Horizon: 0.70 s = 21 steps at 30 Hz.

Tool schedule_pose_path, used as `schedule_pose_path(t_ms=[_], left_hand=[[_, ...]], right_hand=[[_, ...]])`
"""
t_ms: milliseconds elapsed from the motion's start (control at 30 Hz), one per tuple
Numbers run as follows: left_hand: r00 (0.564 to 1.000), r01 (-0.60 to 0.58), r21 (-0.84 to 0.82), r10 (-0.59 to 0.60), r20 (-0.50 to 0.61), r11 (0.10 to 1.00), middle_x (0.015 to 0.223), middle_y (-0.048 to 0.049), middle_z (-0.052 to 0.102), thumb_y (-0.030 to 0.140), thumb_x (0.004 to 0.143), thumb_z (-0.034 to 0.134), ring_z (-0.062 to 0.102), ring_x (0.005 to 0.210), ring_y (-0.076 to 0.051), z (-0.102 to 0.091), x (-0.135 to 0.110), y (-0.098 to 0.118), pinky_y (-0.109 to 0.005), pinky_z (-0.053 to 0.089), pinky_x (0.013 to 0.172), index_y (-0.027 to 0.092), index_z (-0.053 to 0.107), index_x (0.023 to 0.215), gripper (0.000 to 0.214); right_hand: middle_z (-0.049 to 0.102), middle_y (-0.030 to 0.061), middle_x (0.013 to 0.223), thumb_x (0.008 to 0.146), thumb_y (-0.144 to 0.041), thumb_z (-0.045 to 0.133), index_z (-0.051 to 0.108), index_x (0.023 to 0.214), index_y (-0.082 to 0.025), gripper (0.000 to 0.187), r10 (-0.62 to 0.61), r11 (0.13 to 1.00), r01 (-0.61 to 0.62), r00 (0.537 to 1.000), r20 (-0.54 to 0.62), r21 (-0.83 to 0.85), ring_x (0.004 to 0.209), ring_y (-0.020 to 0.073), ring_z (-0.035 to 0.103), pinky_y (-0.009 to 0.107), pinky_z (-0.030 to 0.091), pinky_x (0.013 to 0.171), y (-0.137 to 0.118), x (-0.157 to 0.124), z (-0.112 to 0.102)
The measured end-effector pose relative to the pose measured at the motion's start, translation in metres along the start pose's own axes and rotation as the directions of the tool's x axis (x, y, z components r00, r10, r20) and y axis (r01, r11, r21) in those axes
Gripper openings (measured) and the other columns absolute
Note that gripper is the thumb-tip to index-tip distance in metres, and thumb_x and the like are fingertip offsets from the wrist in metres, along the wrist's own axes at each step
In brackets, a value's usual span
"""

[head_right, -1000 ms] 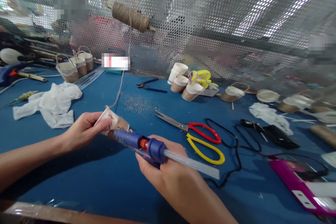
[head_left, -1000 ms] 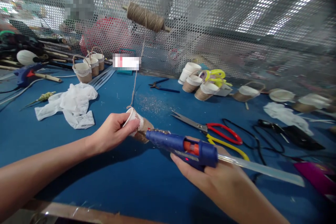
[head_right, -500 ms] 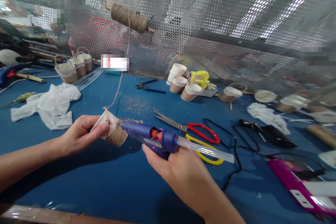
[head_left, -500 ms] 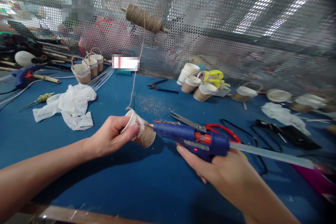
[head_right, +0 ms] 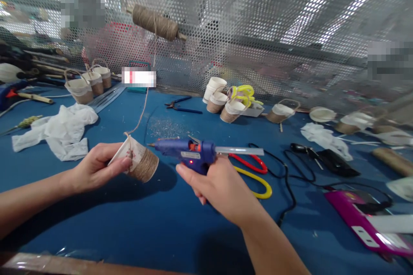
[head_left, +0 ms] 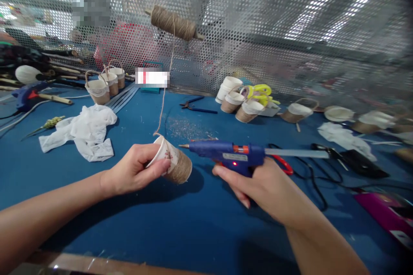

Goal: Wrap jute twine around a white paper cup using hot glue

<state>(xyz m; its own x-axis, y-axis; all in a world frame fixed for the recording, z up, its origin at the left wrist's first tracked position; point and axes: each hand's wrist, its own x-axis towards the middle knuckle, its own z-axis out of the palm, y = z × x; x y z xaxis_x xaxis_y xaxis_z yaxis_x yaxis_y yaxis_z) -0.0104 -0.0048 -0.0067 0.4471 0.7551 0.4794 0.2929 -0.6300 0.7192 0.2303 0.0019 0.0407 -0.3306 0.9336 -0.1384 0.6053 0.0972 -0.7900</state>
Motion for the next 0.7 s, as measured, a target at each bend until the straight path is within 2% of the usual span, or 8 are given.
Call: schedule_pose_path(t_ms=[100,167,233,267,367,467,567,700], left_hand=[[0.997,0.071,-0.016,-0.071,-0.016,0.997,0.058,0.0023,0.046,0.018,0.084,0.04,0.04,0.052,-0.007,0.0,0.0,0.0,-0.018,0.036,0.05,0.012,0.05,0.064,0.023],[0.993,0.116,-0.022,-0.116,-0.023,0.993,0.058,0.0018,0.047,0.022,0.084,0.04,0.041,0.052,-0.008,0.0,0.0,-0.002,-0.019,0.036,0.05,0.012,0.051,0.064,0.025],[0.989,0.146,-0.024,-0.146,-0.021,0.989,0.057,0.0015,0.047,0.025,0.084,0.04,0.041,0.052,-0.008,0.0,-0.001,-0.003,-0.019,0.036,0.05,0.011,0.052,0.064,0.027],[0.988,0.153,-0.023,-0.154,-0.018,0.988,0.057,0.0016,0.047,0.026,0.084,0.04,0.04,0.052,-0.008,0.001,-0.001,-0.003,-0.019,0.036,0.05,0.011,0.052,0.064,0.028],[0.988,0.151,-0.026,-0.152,-0.012,0.988,0.057,0.0022,0.045,0.026,0.084,0.04,0.038,0.052,-0.008,0.002,-0.001,-0.004,-0.019,0.035,0.05,0.011,0.05,0.062,0.028],[0.99,0.138,-0.034,-0.138,-0.015,0.99,0.056,0.0032,0.041,0.026,0.084,0.04,0.035,0.052,-0.007,0.003,-0.001,-0.003,-0.018,0.033,0.049,0.012,0.048,0.061,0.028],[0.99,0.141,-0.033,-0.142,-0.01,0.989,0.055,0.0034,0.04,0.027,0.084,0.04,0.035,0.051,-0.007,0.003,-0.001,-0.002,-0.019,0.033,0.049,0.013,0.047,0.061,0.028],[0.994,0.111,-0.015,-0.111,0.001,0.994,0.056,0.0033,0.041,0.026,0.084,0.039,0.035,0.052,-0.008,0.002,-0.002,0.0,-0.02,0.033,0.05,0.013,0.046,0.061,0.028]], right_hand=[[0.044,-0.0075,0.039,0.071,-0.04,0.06,0.053,0.07,-0.02,0.021,-0.003,0.978,0.011,0.999,-0.039,0.21,0.035,0.0087,0.04,0.023,0.034,0.039,0.004,0.017,-0.006],[0.047,-0.0053,0.045,0.071,-0.036,0.061,0.051,0.064,-0.019,0.021,0.04,0.969,-0.001,0.987,-0.153,0.246,0.04,0.0079,0.042,0.021,0.034,0.04,0.01,0.033,-0.012],[0.056,-0.0014,0.059,0.073,-0.032,0.059,0.053,0.068,-0.018,0.017,0.105,0.987,-0.064,0.95,-0.295,0.146,0.05,0.0089,0.05,0.022,0.041,0.048,0.017,0.053,-0.019],[0.058,-0.0002,0.064,0.076,-0.031,0.058,0.054,0.071,-0.017,0.015,0.13,0.989,-0.101,0.937,-0.323,0.105,0.053,0.0092,0.052,0.022,0.041,0.049,0.022,0.063,-0.022],[0.057,0.0026,0.065,0.082,-0.031,0.052,0.055,0.068,-0.014,0.022,0.187,0.977,-0.21,0.913,-0.363,-0.025,0.054,0.0098,0.051,0.023,0.042,0.049,0.037,0.093,-0.028],[0.061,0.0045,0.086,0.086,-0.033,0.049,0.058,0.091,-0.013,0.022,0.246,0.938,-0.316,0.897,-0.368,-0.141,0.069,0.0125,0.058,0.029,0.049,0.061,0.048,0.115,-0.029],[0.057,0.0067,0.108,0.086,-0.032,0.05,0.053,0.109,-0.016,0.028,0.262,0.905,-0.355,0.898,-0.353,-0.233,0.088,0.0169,0.058,0.037,0.049,0.074,0.05,0.124,-0.027],[0.053,0.008,0.115,0.086,-0.032,0.05,0.054,0.11,-0.018,0.028,0.174,0.9,-0.299,0.913,-0.37,-0.317,0.097,0.0197,0.054,0.04,0.046,0.081,0.038,0.114,-0.021]])
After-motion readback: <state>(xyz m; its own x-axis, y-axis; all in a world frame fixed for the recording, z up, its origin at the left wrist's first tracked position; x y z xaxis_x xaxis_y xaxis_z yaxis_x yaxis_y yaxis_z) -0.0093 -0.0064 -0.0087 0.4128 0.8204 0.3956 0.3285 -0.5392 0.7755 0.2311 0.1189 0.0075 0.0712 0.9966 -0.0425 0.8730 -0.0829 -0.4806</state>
